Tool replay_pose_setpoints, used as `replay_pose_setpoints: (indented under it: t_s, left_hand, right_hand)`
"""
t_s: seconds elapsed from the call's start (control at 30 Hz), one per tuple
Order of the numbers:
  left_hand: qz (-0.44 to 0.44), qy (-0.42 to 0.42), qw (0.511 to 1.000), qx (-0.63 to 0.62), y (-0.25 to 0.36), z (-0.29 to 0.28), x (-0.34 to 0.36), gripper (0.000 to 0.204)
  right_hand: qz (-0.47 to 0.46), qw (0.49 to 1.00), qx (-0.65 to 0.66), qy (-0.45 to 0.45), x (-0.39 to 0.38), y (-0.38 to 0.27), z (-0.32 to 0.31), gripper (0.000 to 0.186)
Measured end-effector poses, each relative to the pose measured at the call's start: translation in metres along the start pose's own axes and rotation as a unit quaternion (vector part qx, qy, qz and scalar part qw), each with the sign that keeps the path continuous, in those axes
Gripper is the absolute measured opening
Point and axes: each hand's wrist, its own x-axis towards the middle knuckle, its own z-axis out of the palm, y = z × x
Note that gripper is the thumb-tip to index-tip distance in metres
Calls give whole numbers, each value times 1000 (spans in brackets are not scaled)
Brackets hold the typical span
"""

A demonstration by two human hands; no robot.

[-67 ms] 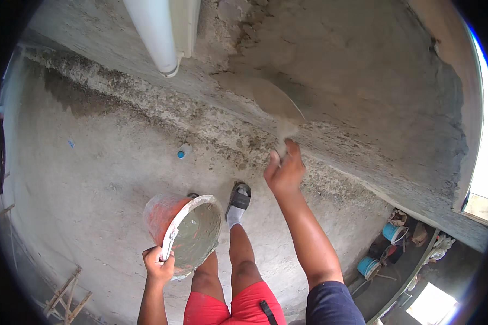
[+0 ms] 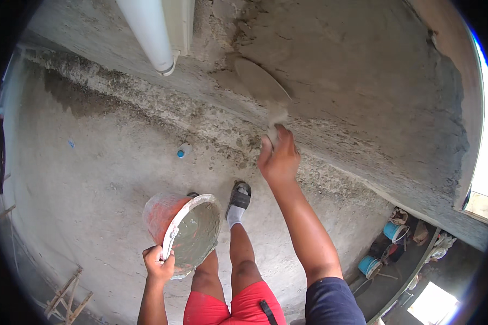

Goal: The person plasters a wall by scooping wet cement from a bucket with a trowel and spreading it onto the wall surface.

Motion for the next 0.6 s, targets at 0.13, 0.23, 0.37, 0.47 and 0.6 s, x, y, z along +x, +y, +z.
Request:
replay_pose_setpoints:
  t_s: [0.13, 0.23, 0.37, 0.47, 0.6]
  left_hand:
    - [7, 18, 1000, -21, 9, 6, 7, 26]
    - [-6, 38, 999, -24, 20, -2, -1, 27]
    - [-37, 85, 993, -66, 40, -7, -14, 28]
    - [-49, 121, 989, -71, 67, -19, -28, 29]
    - [-15, 171, 984, -56, 140, -43, -29, 30]
  right_hand:
    - [6, 989, -97, -116, -5, 14, 9, 39]
    - [84, 963, -110, -231, -44, 25, -11, 37]
    - [186, 921, -90, -331, -135, 38, -76, 39]
    - [316, 855, -28, -411, -178, 8, -146, 48]
    - [328, 852, 101, -396, -209, -19, -233, 45]
